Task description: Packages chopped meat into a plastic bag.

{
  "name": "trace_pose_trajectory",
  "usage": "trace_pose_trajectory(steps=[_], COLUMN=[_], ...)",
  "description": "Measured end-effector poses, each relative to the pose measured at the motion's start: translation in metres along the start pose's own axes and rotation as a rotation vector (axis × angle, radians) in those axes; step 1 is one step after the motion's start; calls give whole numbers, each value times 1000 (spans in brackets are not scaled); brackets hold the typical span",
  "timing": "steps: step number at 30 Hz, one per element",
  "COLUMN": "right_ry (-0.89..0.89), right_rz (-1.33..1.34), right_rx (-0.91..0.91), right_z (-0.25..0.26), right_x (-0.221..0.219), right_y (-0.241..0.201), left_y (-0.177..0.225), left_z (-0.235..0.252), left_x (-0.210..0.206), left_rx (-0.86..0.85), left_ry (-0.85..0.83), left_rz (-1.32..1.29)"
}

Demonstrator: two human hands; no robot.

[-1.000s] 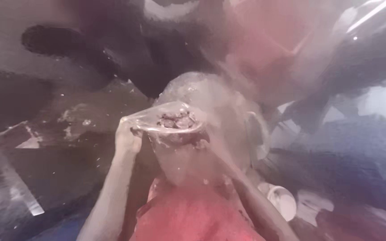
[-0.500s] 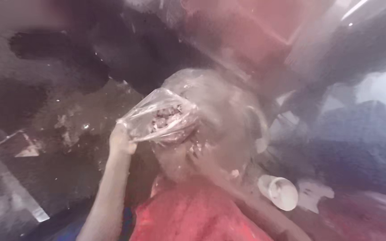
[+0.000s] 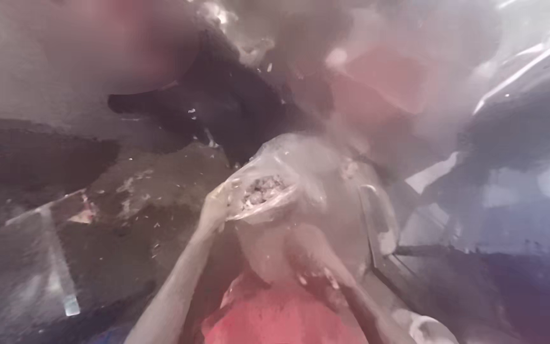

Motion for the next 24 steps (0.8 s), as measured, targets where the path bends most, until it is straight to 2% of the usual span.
trace_pose_trajectory(steps=[1, 3, 6, 9, 10, 12, 14, 16, 17, 19, 21, 24], right_ry=[-17, -73, -112, -113, -120, -136, -64, 110, 201, 270, 190, 14], right_rz=[123, 223, 337, 449, 407, 144, -84, -185, -228, -427, -668, -951], right_rx=[-29, -2, 88, 214, 243, 318, 421, 549, 533, 370, 197, 183], right_z=[0, 0, -7, 6, 16, 35, 44, 40, 39, 43, 46, 47], right_x=[11, 28, 31, 7, -3, -20, -27, -15, -5, 11, 6, -37], right_y=[-13, -53, -136, -195, -207, -220, -222, -216, -200, -147, -87, -19], left_y=[-2, -2, -1, 1, 2, 2, 2, 2, -1, -8, -11, -17], left_z=[-4, -9, -13, -14, -12, -9, -3, 4, 6, 12, 16, 24], left_x=[-3, -9, -17, -23, -25, -25, -22, -17, -15, -5, -1, -5], left_rx=[57, 97, 87, 87, 90, 107, 130, 168, 176, 193, 200, 208], left_ry=[22, 41, 49, -7, -18, -35, -13, 43, 65, 31, 37, 9], left_rz=[-171, -320, -363, -363, -361, -354, -364, -403, -445, -522, -554, -559])
Point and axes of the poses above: each hand's wrist, its own z-axis towards the middle knuckle, its own x-axis out of the back of the hand, y = z × x, the point moved 5 cm from there along z, towards the middle knuckle, and after that the axes turned 6 degrees about y, right-handed, at the moved point
